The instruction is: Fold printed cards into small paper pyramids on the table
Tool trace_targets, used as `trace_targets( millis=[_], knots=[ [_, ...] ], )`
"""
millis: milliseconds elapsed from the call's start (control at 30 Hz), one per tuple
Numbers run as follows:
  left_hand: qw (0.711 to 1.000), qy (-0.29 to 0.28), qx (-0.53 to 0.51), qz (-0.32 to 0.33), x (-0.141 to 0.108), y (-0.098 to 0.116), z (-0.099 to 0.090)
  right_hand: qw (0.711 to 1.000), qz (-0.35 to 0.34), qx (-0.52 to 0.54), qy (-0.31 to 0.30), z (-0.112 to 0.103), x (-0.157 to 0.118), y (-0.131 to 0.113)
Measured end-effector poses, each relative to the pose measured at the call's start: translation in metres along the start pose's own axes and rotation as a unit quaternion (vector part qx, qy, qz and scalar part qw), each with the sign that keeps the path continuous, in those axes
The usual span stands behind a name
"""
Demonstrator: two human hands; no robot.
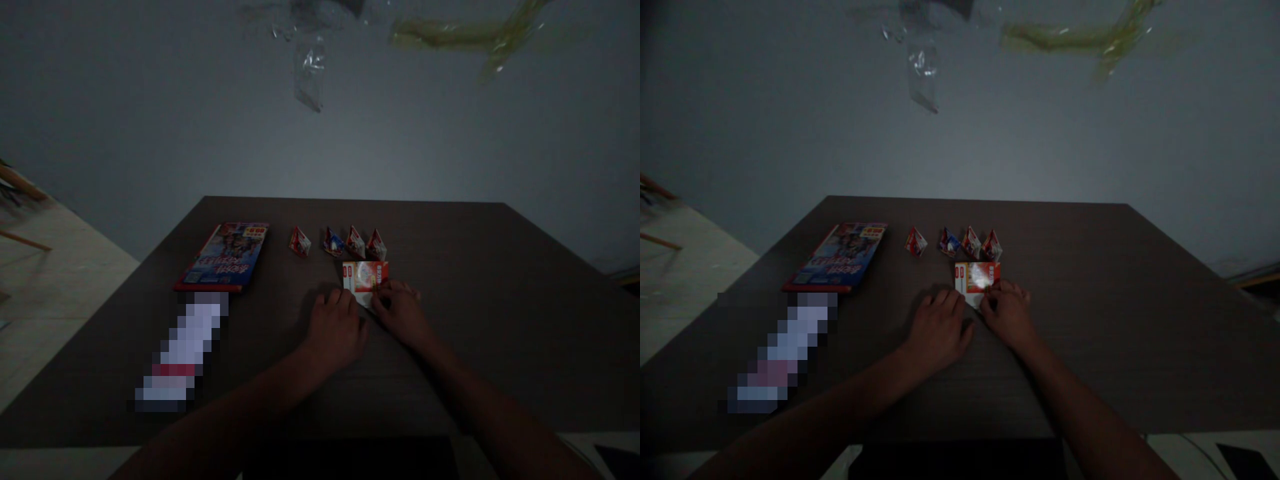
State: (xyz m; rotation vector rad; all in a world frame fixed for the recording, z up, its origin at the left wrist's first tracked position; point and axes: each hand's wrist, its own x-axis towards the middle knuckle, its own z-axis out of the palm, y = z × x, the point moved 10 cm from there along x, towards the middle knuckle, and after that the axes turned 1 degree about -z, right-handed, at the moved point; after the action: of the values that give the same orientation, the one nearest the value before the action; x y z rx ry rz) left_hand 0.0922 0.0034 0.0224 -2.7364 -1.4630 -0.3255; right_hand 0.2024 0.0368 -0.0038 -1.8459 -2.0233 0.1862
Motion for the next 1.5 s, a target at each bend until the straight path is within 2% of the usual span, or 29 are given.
trace_targets(
  millis=[200,533,967,1300,1500],
  knots=[
    [1.000,0.006,0.000,-0.009,0.001,-0.006,0.000,1.000,-0.003,0.009,0.009,-0.001,0.000,0.000],
    [1.000,0.009,0.011,-0.026,0.001,-0.012,-0.002,1.000,0.011,0.000,-0.010,0.000,-0.001,0.000],
    [0.999,0.018,0.001,0.044,0.001,0.003,0.003,1.000,0.007,0.002,-0.004,0.001,0.000,0.001],
    [0.999,0.021,0.008,0.050,0.003,0.005,0.001,1.000,0.008,0.005,-0.004,0.000,0.000,0.000],
    [0.999,0.020,-0.018,0.033,0.003,0.000,0.000,1.000,0.008,0.007,0.000,0.001,0.000,0.001]
  ],
)
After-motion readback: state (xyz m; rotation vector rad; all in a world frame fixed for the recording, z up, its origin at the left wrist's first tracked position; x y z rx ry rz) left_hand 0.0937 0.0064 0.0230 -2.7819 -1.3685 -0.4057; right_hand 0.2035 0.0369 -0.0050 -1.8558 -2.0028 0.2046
